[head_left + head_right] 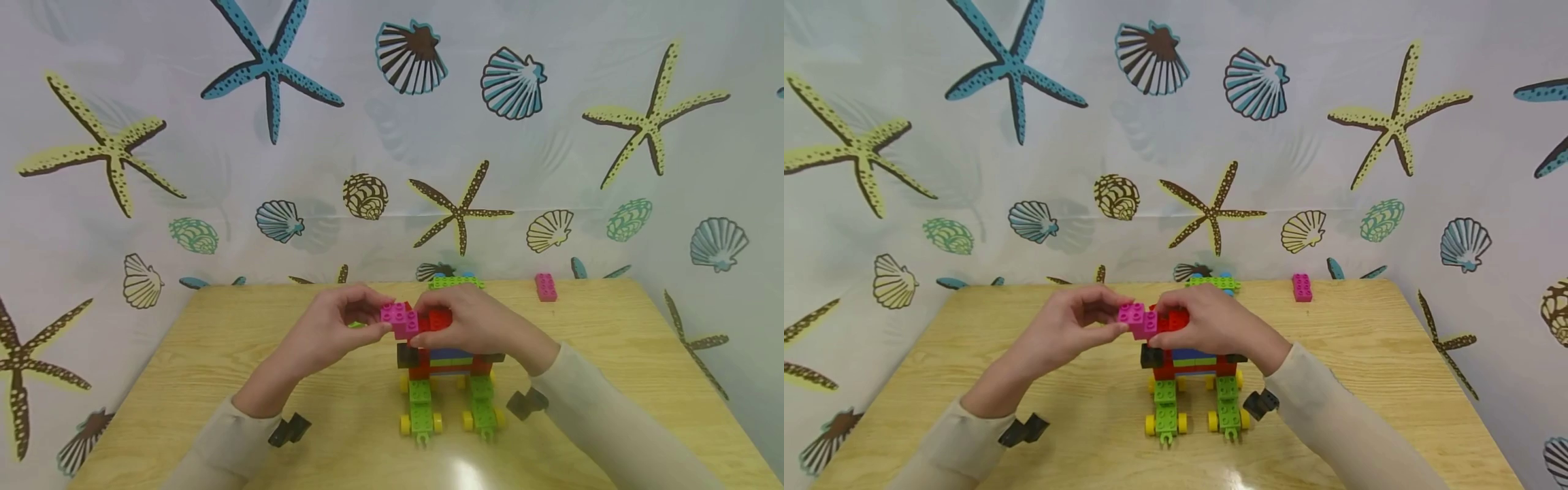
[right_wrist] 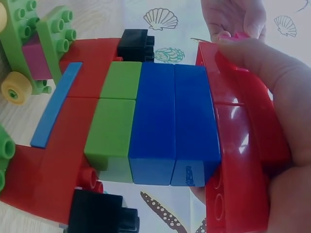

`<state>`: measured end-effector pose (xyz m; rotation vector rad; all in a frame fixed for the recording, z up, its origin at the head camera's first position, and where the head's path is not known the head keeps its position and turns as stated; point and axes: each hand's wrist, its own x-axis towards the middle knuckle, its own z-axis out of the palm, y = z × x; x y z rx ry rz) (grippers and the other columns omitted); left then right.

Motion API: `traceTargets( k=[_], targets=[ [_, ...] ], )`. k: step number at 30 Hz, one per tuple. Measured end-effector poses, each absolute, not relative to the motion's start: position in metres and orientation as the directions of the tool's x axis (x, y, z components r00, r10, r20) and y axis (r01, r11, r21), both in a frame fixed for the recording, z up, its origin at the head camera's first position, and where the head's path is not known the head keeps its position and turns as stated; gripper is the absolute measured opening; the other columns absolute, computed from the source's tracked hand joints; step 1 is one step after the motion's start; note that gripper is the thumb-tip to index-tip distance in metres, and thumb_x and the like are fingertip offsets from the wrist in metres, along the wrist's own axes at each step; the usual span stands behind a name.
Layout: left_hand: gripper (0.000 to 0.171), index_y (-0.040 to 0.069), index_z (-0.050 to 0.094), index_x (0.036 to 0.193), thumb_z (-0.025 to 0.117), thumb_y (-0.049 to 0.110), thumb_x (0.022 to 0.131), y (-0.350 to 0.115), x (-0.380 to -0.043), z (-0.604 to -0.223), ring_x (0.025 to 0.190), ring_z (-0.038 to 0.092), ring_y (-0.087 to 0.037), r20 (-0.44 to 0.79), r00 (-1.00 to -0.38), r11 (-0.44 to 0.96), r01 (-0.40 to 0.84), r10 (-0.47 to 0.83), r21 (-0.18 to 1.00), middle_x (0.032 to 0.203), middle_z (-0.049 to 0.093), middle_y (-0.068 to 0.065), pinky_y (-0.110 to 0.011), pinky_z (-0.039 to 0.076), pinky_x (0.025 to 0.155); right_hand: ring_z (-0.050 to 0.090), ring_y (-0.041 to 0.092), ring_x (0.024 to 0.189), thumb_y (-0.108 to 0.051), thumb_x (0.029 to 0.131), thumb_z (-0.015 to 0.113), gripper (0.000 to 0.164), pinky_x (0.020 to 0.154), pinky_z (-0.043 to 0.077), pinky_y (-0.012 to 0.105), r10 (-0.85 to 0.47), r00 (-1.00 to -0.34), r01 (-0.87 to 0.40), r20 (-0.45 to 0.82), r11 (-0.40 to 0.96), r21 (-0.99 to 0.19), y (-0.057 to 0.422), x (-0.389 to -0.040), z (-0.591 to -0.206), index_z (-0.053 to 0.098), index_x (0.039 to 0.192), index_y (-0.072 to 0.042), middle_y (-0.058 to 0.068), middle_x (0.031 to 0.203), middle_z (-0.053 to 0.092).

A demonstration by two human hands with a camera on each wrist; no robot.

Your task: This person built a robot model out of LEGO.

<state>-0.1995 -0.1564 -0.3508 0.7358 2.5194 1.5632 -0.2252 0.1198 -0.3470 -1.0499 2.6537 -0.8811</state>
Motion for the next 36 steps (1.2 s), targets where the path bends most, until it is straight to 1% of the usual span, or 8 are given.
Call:
traceTargets(
  k=[5,9,12,17,20,24,28,36],
  targets=[
    [0.030,0.002,0.078,0.127,0.083,0.006,0.098,-0.155,-0.199,-0.351,0.098,0.075,-0.020,0.175,-0.885,0.368,0.350,0.431,0.861,0.117,0.080,-0.014,-0.020,0.064,0.087,0.065,0.012,0.098,-0.043,0.099,0.085,0.033,0.083,0.060,0.029,-0.644,-0.763,-0.551,0.053,0.606,-0.574,0.120,-0.221,-0.346,0.079,0.123,-0.022,-0.009,0.111,0.079],
    [0.030,0.005,0.078,0.128,0.083,0.008,0.099,-0.153,-0.198,-0.351,0.098,0.075,-0.019,0.176,-0.883,0.384,0.359,0.435,0.851,0.116,0.080,-0.011,-0.021,0.065,0.087,0.069,0.015,0.107,-0.048,0.098,0.085,0.042,0.093,0.062,0.036,-0.620,-0.782,-0.548,0.062,0.636,-0.544,0.126,-0.216,-0.343,0.079,0.131,-0.023,-0.007,0.122,0.080],
    [0.035,0.010,0.077,0.133,0.084,0.012,0.099,-0.151,-0.197,-0.351,0.104,0.075,-0.019,0.181,-0.877,0.414,0.381,0.445,0.827,0.121,0.079,-0.007,-0.023,0.065,0.093,0.071,0.017,0.113,-0.046,0.098,0.086,0.047,0.099,0.063,0.040,-0.588,-0.806,-0.521,0.066,0.654,-0.549,0.138,-0.211,-0.339,0.077,0.137,-0.022,-0.005,0.128,0.081],
    [0.046,0.015,0.072,0.142,0.088,0.020,0.099,-0.145,-0.195,-0.350,0.119,0.074,-0.022,0.194,-0.864,0.465,0.425,0.465,0.777,0.135,0.077,-0.002,-0.038,0.066,0.106,0.070,0.016,0.107,-0.044,0.099,0.087,0.046,0.092,0.063,0.035,-0.542,-0.837,-0.477,0.075,0.657,-0.584,0.163,-0.206,-0.342,0.077,0.138,-0.021,-0.003,0.126,0.080],
    [0.046,0.016,0.073,0.140,0.089,0.019,0.098,-0.140,-0.197,-0.350,0.120,0.074,-0.022,0.193,-0.857,0.479,0.439,0.478,0.761,0.132,0.078,-0.001,-0.045,0.066,0.108,0.069,0.017,0.106,-0.039,0.099,0.087,0.044,0.092,0.062,0.036,-0.522,-0.848,-0.463,0.092,0.646,-0.606,0.175,-0.203,-0.347,0.077,0.137,-0.019,-0.001,0.125,0.080],
    [0.041,0.016,0.073,0.136,0.089,0.017,0.097,-0.136,-0.198,-0.354,0.112,0.074,-0.020,0.190,-0.855,0.499,0.447,0.482,0.743,0.122,0.079,0.001,-0.041,0.067,0.103,0.071,0.020,0.111,-0.034,0.100,0.086,0.042,0.097,0.064,0.043,-0.517,-0.849,-0.465,0.113,0.627,-0.625,0.183,-0.200,-0.351,0.076,0.136,-0.016,0.001,0.126,0.080],
    [0.040,0.015,0.073,0.133,0.089,0.015,0.096,-0.132,-0.198,-0.357,0.108,0.075,-0.019,0.195,-0.861,0.518,0.447,0.469,0.729,0.118,0.079,0.000,-0.034,0.066,0.098,0.072,0.022,0.115,-0.035,0.101,0.085,0.041,0.099,0.063,0.042,-0.516,-0.850,-0.460,0.107,0.627,-0.629,0.185,-0.199,-0.354,0.076,0.136,-0.015,0.002,0.128,0.081],
    [0.041,0.016,0.071,0.133,0.089,0.014,0.096,-0.127,-0.194,-0.358,0.111,0.074,-0.020,0.197,-0.864,0.543,0.453,0.464,0.707,0.120,0.080,0.000,-0.043,0.066,0.101,0.074,0.023,0.116,-0.034,0.102,0.084,0.041,0.098,0.065,0.039,-0.510,-0.854,-0.449,0.104,0.621,-0.643,0.187,-0.198,-0.359,0.075,0.137,-0.013,0.005,0.130,0.081]
  ],
)
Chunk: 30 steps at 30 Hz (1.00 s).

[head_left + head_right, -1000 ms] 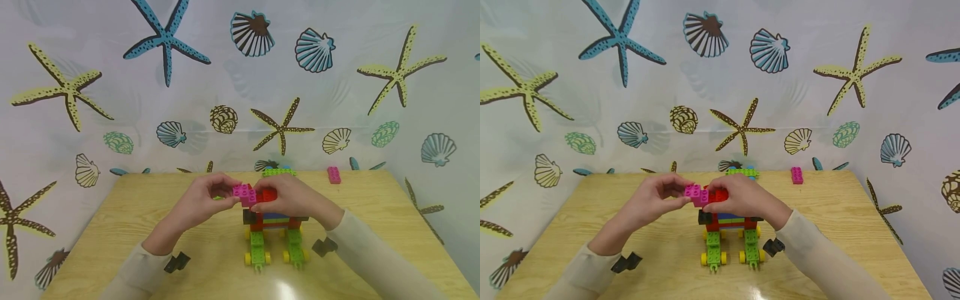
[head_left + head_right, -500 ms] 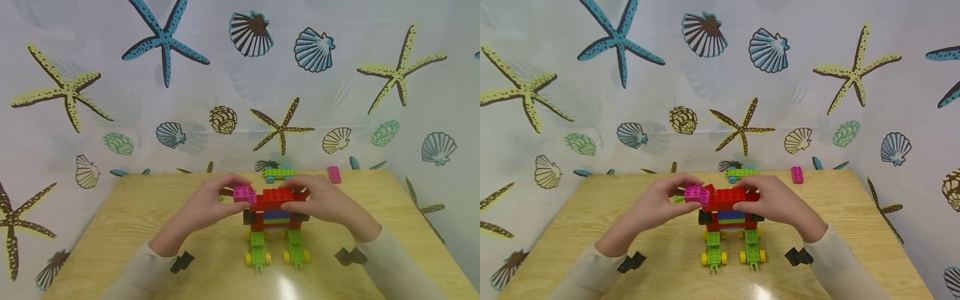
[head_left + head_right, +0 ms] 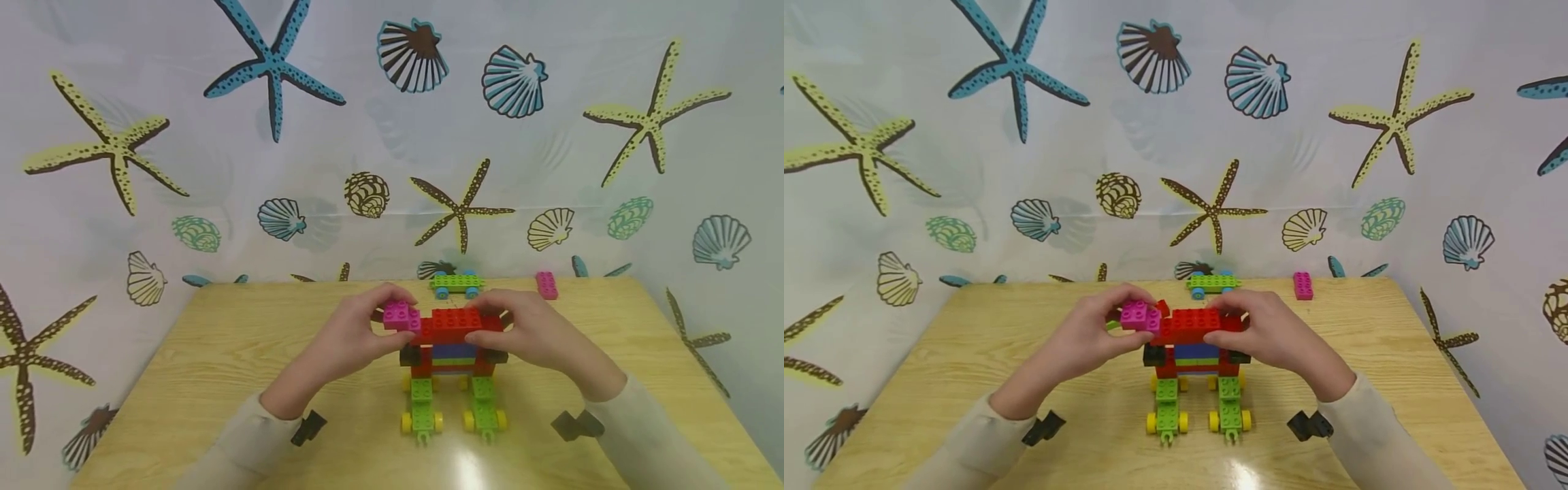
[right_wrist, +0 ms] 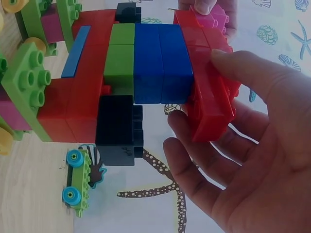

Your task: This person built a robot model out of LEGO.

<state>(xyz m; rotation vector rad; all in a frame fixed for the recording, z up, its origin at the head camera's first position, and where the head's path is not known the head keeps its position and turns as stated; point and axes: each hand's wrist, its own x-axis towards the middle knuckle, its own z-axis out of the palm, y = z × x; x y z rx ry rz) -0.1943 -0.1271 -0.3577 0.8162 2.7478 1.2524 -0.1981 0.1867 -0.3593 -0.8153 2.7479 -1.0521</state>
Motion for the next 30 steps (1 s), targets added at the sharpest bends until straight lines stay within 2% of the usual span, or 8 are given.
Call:
traceTargets(
  k=[7,12,18,21,25,28,30],
  targets=[
    [0.044,0.016,0.070,0.136,0.089,0.014,0.096,-0.125,-0.196,-0.354,0.111,0.073,-0.020,0.194,-0.850,0.550,0.474,0.490,0.688,0.122,0.078,-0.001,-0.042,0.066,0.101,0.076,0.021,0.115,-0.031,0.101,0.086,0.047,0.098,0.066,0.040,-0.448,-0.883,-0.413,0.139,0.603,-0.682,0.200,-0.192,-0.366,0.074,0.143,-0.014,0.005,0.131,0.081],
    [0.046,0.014,0.069,0.138,0.087,0.013,0.096,-0.125,-0.197,-0.347,0.111,0.072,-0.019,0.181,-0.834,0.589,0.506,0.522,0.631,0.124,0.078,-0.002,-0.038,0.066,0.100,0.076,0.015,0.106,-0.028,0.101,0.086,0.037,0.096,0.066,0.037,-0.395,-0.908,-0.364,0.139,0.581,-0.728,0.215,-0.188,-0.371,0.079,0.134,-0.014,0.004,0.127,0.081],
    [0.045,0.015,0.073,0.138,0.089,0.024,0.097,-0.115,-0.196,-0.337,0.104,0.071,-0.016,0.158,-0.822,0.643,0.533,0.547,0.550,0.129,0.078,-0.002,-0.030,0.065,0.091,0.077,0.017,0.106,-0.027,0.101,0.085,0.033,0.096,0.065,0.041,-0.369,-0.921,-0.325,0.123,0.557,-0.764,0.214,-0.186,-0.374,0.080,0.130,-0.013,0.005,0.125,0.082],
    [0.044,0.015,0.075,0.137,0.089,0.028,0.097,-0.106,-0.192,-0.331,0.103,0.072,-0.018,0.174,-0.825,0.675,0.544,0.537,0.499,0.131,0.079,-0.003,-0.033,0.066,0.089,0.077,0.017,0.107,-0.026,0.101,0.086,0.033,0.097,0.065,0.041,-0.360,-0.925,-0.316,0.126,0.537,-0.782,0.209,-0.185,-0.375,0.080,0.129,-0.012,0.005,0.123,0.082],
    [0.046,0.015,0.076,0.138,0.089,0.032,0.097,-0.093,-0.185,-0.324,0.114,0.075,-0.023,0.195,-0.826,0.721,0.559,0.529,0.411,0.137,0.079,-0.003,-0.039,0.068,0.095,0.078,0.018,0.107,-0.027,0.101,0.086,0.032,0.098,0.064,0.041,-0.359,-0.925,-0.306,0.125,0.510,-0.804,0.200,-0.185,-0.377,0.080,0.129,-0.012,0.005,0.121,0.083],
    [0.046,0.015,0.077,0.138,0.089,0.033,0.098,-0.086,-0.181,-0.321,0.118,0.074,-0.024,0.196,-0.821,0.736,0.568,0.536,0.369,0.136,0.079,-0.003,-0.040,0.068,0.097,0.079,0.019,0.109,-0.028,0.101,0.085,0.033,0.098,0.065,0.039,-0.349,-0.930,-0.287,0.114,0.495,-0.820,0.193,-0.185,-0.378,0.080,0.130,-0.012,0.006,0.122,0.083],
    [0.045,0.014,0.077,0.137,0.089,0.033,0.098,-0.082,-0.180,-0.320,0.114,0.073,-0.023,0.193,-0.822,0.743,0.568,0.536,0.354,0.132,0.079,-0.003,-0.038,0.067,0.095,0.079,0.021,0.112,-0.028,0.101,0.085,0.035,0.100,0.066,0.039,-0.341,-0.934,-0.270,0.104,0.486,-0.832,0.189,-0.185,-0.379,0.079,0.131,-0.011,0.006,0.124,0.083]
  ],
)
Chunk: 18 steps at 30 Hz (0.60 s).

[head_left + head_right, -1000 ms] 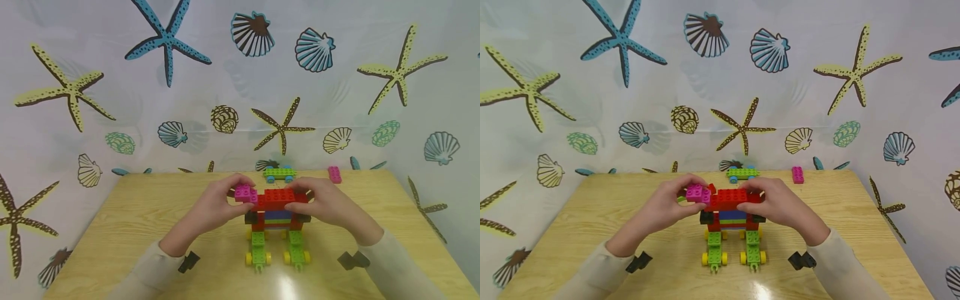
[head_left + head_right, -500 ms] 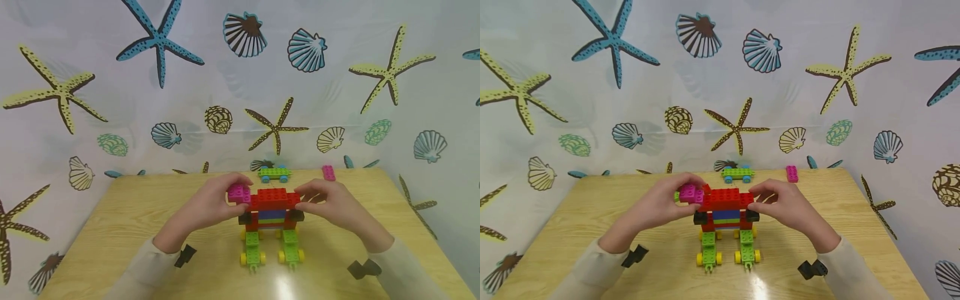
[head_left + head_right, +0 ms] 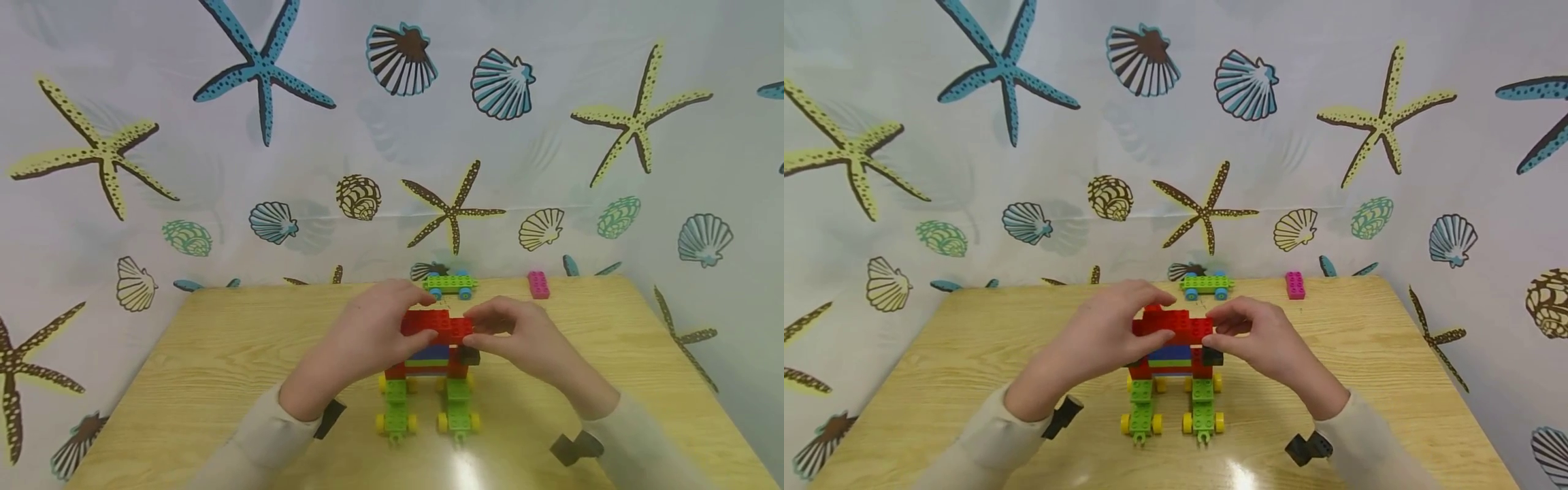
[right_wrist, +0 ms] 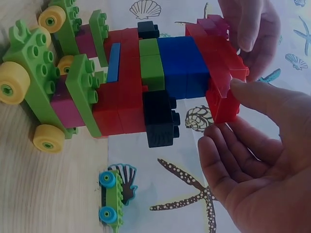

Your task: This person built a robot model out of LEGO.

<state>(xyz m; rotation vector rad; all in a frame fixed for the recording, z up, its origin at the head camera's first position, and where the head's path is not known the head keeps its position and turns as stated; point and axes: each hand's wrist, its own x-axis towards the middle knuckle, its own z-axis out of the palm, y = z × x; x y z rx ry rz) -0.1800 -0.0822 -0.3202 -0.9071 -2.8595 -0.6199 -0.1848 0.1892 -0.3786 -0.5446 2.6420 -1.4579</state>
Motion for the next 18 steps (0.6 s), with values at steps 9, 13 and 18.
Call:
traceTargets(
  k=[9,13,18],
  targets=[
    [0.033,0.014,0.082,0.124,0.091,0.029,0.096,-0.074,-0.181,-0.320,0.093,0.069,-0.016,0.168,-0.839,0.770,0.542,0.517,0.338,0.110,0.079,-0.001,-0.030,0.066,0.082,0.080,0.024,0.113,-0.024,0.100,0.087,0.035,0.102,0.068,0.044,-0.305,-0.949,-0.216,0.079,0.445,-0.869,0.169,-0.185,-0.383,0.078,0.131,-0.011,0.007,0.124,0.083],
    [0.028,0.015,0.084,0.121,0.089,0.030,0.098,-0.072,-0.183,-0.322,0.096,0.071,-0.018,0.160,-0.834,0.777,0.550,0.528,0.305,0.113,0.081,-0.001,-0.034,0.066,0.083,0.081,0.023,0.110,-0.023,0.098,0.089,0.035,0.099,0.068,0.038,-0.303,-0.948,-0.221,0.095,0.414,-0.883,0.160,-0.187,-0.386,0.079,0.129,-0.010,0.008,0.122,0.084],
    [0.023,0.019,0.086,0.117,0.087,0.033,0.100,-0.070,-0.184,-0.325,0.092,0.071,-0.015,0.139,-0.848,0.789,0.528,0.512,0.316,0.109,0.082,0.003,-0.033,0.063,0.078,0.081,0.022,0.112,-0.023,0.100,0.087,0.036,0.096,0.067,0.028,-0.345,-0.931,-0.250,0.118,0.368,-0.896,0.154,-0.190,-0.392,0.079,0.133,-0.011,0.008,0.126,0.083]
  ],
)
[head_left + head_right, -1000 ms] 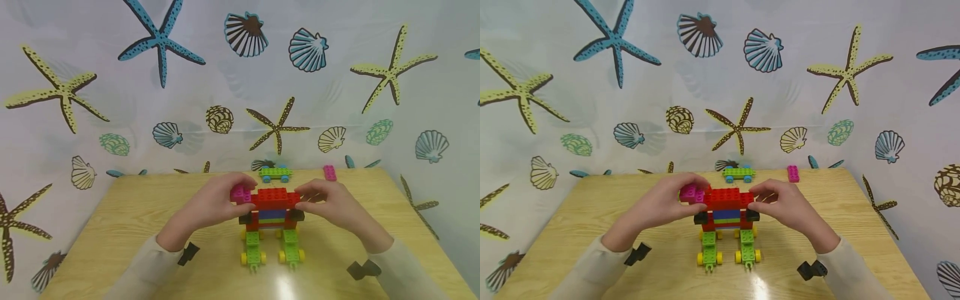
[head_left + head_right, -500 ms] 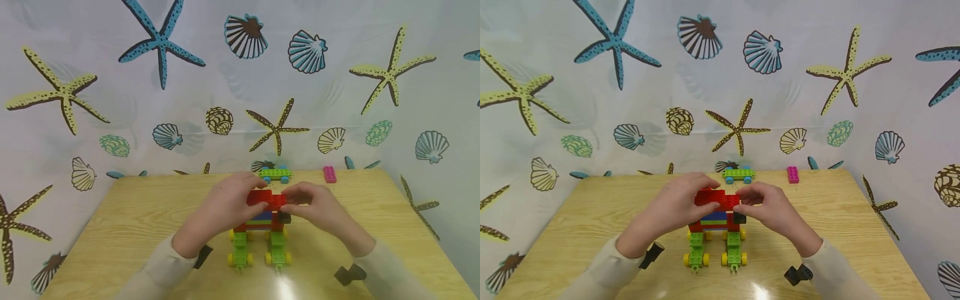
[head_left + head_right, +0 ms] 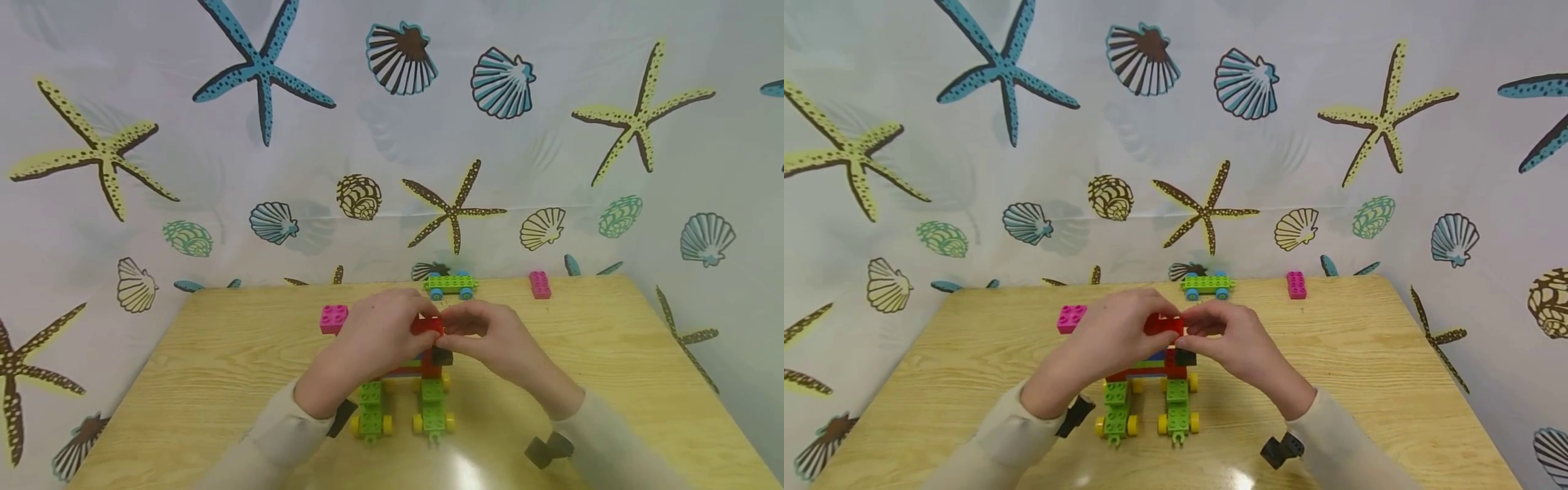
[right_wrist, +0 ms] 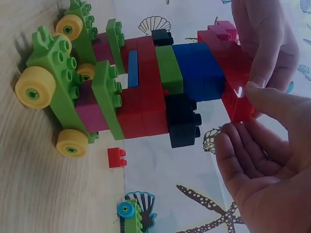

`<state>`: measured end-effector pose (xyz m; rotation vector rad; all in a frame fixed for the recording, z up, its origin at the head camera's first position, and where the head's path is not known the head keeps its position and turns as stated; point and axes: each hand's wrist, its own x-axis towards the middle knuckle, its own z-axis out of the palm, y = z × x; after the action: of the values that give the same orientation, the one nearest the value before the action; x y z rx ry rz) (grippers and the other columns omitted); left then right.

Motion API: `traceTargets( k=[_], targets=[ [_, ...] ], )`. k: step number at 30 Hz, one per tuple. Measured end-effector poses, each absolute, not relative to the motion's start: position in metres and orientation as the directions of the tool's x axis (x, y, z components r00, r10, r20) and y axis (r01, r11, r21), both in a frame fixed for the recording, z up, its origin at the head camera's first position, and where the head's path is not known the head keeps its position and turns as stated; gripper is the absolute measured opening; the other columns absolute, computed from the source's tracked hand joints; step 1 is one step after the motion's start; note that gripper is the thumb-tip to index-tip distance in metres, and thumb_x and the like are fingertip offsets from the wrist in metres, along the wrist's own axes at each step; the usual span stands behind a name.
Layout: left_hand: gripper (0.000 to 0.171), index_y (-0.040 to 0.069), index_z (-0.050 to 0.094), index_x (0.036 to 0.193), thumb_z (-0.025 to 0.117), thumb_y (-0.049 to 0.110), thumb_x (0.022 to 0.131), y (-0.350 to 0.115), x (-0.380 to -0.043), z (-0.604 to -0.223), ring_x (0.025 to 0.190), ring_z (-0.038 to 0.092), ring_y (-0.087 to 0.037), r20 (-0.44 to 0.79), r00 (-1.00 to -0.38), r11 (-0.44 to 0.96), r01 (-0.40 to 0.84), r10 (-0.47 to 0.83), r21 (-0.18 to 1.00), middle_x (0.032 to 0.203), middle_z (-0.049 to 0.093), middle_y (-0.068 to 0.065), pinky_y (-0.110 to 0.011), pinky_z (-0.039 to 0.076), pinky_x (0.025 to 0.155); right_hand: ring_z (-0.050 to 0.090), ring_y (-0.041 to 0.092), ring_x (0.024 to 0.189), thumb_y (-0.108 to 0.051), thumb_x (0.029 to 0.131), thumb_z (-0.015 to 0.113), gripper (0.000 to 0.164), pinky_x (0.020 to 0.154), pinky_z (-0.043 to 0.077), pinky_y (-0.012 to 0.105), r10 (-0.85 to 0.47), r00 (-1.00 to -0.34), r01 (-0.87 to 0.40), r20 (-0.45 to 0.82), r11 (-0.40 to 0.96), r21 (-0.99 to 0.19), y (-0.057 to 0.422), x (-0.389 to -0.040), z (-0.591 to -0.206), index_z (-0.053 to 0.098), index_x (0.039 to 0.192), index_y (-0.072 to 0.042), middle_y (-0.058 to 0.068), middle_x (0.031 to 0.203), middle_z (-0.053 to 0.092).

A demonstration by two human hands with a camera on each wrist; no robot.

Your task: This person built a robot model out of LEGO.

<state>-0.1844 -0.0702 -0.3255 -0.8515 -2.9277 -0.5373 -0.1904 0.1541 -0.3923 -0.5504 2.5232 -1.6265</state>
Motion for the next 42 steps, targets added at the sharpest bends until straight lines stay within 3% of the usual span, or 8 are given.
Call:
traceTargets(
  k=[13,24,31,35,42],
  targets=[
    [0.020,0.017,0.086,0.115,0.087,0.030,0.099,-0.073,-0.185,-0.333,0.090,0.070,-0.015,0.129,-0.859,0.763,0.501,0.495,0.409,0.108,0.082,0.002,-0.033,0.062,0.079,0.079,0.021,0.112,-0.022,0.101,0.085,0.036,0.095,0.064,0.021,-0.346,-0.929,-0.264,0.128,0.382,-0.886,0.168,-0.196,-0.400,0.079,0.134,-0.010,0.012,0.129,0.082],
    [0.021,0.016,0.086,0.116,0.088,0.027,0.099,-0.073,-0.186,-0.336,0.087,0.068,-0.014,0.133,-0.867,0.755,0.485,0.479,0.442,0.108,0.081,0.001,-0.032,0.060,0.077,0.072,0.036,0.134,-0.034,0.105,0.081,0.040,0.115,0.061,0.056,-0.214,-0.973,-0.182,0.081,0.510,-0.841,0.210,-0.225,-0.417,0.077,0.137,-0.011,0.012,0.142,0.078],
    [0.022,0.016,0.086,0.116,0.089,0.028,0.098,-0.073,-0.184,-0.338,0.092,0.068,-0.015,0.160,-0.869,0.750,0.487,0.468,0.448,0.111,0.082,0.002,-0.033,0.060,0.078,0.069,0.040,0.135,-0.036,0.107,0.078,0.048,0.115,0.060,0.056,-0.075,-0.997,-0.071,0.034,0.577,-0.814,0.254,-0.259,-0.436,0.072,0.144,-0.006,0.019,0.148,0.074],
    [0.021,0.015,0.086,0.116,0.089,0.027,0.098,-0.073,-0.184,-0.339,0.093,0.068,-0.016,0.168,-0.866,0.745,0.492,0.471,0.450,0.111,0.082,0.001,-0.033,0.060,0.079,0.062,0.043,0.145,-0.037,0.109,0.075,0.055,0.122,0.054,0.060,0.001,-1.000,0.007,-0.007,0.598,-0.801,0.274,-0.273,-0.444,0.066,0.151,-0.002,0.022,0.154,0.069],
    [0.021,0.013,0.086,0.116,0.089,0.024,0.098,-0.073,-0.186,-0.339,0.095,0.068,-0.017,0.168,-0.859,0.726,0.501,0.484,0.470,0.110,0.081,0.000,-0.033,0.061,0.081,0.054,0.047,0.149,-0.035,0.110,0.072,0.063,0.124,0.050,0.062,0.135,-0.989,0.132,-0.060,0.622,-0.771,0.294,-0.293,-0.462,0.056,0.159,0.001,0.028,0.160,0.059]
  ],
)
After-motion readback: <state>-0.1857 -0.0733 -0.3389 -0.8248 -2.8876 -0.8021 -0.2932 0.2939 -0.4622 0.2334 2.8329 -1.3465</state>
